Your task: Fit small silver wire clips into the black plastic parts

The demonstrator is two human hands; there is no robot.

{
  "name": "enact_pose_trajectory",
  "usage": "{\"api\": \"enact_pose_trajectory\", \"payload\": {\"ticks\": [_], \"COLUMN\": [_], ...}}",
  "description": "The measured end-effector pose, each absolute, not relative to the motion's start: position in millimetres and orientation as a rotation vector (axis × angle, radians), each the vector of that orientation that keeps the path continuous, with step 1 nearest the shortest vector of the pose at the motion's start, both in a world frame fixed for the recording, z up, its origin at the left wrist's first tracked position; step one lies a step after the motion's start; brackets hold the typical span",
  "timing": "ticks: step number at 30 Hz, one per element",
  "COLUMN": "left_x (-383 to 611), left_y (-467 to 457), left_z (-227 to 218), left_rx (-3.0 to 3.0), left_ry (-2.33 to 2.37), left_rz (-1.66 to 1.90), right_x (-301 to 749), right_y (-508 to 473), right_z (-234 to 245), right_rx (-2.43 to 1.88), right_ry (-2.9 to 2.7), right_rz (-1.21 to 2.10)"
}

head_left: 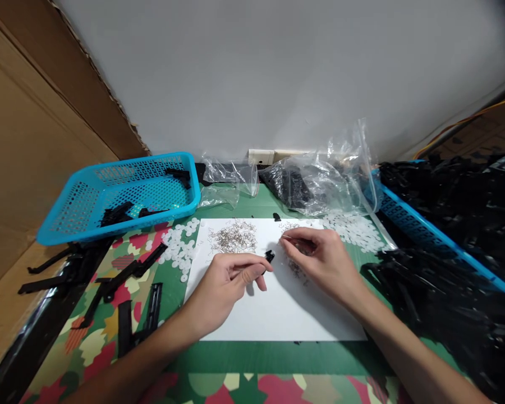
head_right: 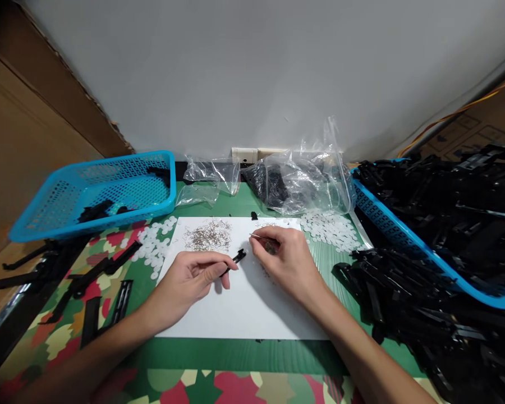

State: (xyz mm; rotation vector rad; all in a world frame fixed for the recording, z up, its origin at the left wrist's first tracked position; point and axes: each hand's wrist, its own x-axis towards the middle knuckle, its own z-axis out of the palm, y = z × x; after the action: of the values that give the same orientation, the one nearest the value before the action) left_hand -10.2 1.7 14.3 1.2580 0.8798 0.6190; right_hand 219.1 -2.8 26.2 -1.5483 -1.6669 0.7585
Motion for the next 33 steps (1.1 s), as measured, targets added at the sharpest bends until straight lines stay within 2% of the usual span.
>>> {"api": "enact_pose_trajectory", "payload": {"ticks": [5, 19, 33], "left_x": [-11, -11, -12], "left_y": [1, 2, 1], "left_z": [16, 14, 14], "left_rx": [1.303, 1.37, 1.375], "left_ry": [0.901, 0.917, 0.892], "left_rz": [0.591, 0.573, 0.607], "right_x": [215, 215, 214], "right_y": [-3, -8, -11], "right_z": [24, 17, 15], "right_rx": [-1.536, -1.566, -1.516], "right_ry": [-1.793, -1.949, -2.0], "right_rz": [0.796, 0.58, 0.51]}}
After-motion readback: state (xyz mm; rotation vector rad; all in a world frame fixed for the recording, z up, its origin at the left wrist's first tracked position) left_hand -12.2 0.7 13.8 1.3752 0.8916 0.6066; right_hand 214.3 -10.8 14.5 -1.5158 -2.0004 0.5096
